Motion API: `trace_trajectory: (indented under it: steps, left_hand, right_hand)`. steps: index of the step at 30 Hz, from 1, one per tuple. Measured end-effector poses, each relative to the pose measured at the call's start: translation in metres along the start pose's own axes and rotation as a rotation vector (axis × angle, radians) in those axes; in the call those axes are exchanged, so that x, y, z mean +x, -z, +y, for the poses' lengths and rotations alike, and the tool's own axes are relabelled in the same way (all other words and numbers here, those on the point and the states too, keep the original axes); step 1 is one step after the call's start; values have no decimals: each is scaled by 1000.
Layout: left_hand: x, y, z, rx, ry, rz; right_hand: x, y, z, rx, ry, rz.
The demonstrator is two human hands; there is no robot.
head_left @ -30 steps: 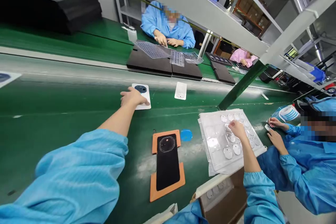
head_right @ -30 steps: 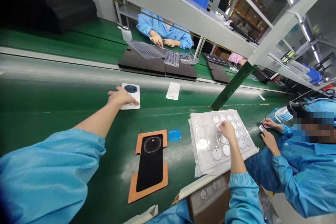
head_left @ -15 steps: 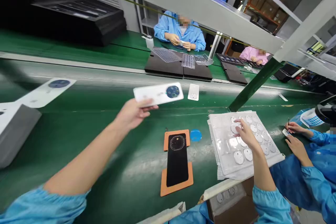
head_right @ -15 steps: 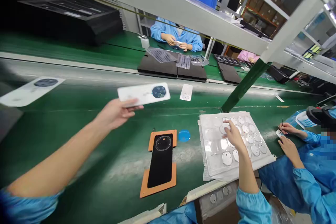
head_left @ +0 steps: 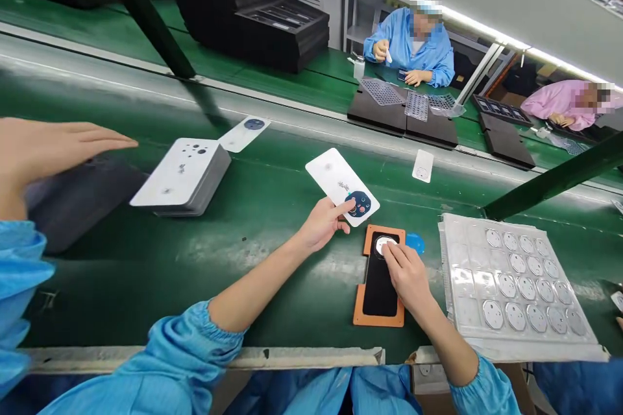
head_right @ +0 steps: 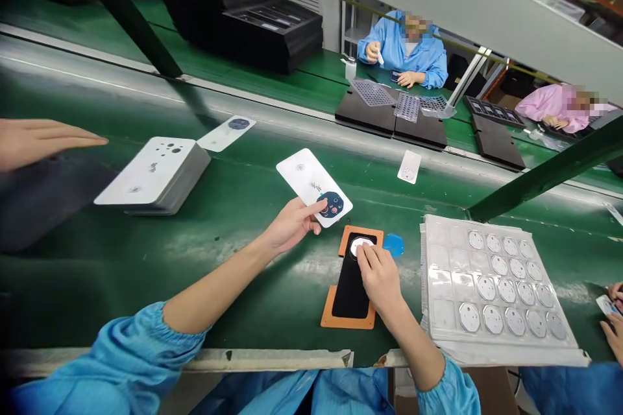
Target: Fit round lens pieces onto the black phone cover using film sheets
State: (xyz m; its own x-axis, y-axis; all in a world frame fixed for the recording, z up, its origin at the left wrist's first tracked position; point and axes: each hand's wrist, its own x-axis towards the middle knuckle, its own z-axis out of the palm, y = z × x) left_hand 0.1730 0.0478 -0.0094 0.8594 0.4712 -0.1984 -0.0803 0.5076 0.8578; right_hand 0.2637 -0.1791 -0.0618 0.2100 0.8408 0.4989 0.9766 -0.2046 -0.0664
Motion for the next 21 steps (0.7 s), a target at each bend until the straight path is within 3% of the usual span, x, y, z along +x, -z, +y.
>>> trace_trajectory:
  steps: [5,11,21]
  left_hand:
    - [8,11,0,55,-80,19]
    - [12,11,-4,127,-156,-21]
    - [-6,-14,-13,304,-244,68]
  right_hand:
    - [-3,-2,1,-25,53,-65]
    - [4,7,0,94,17,-80]
    - [57,22,-29,447,-253,247]
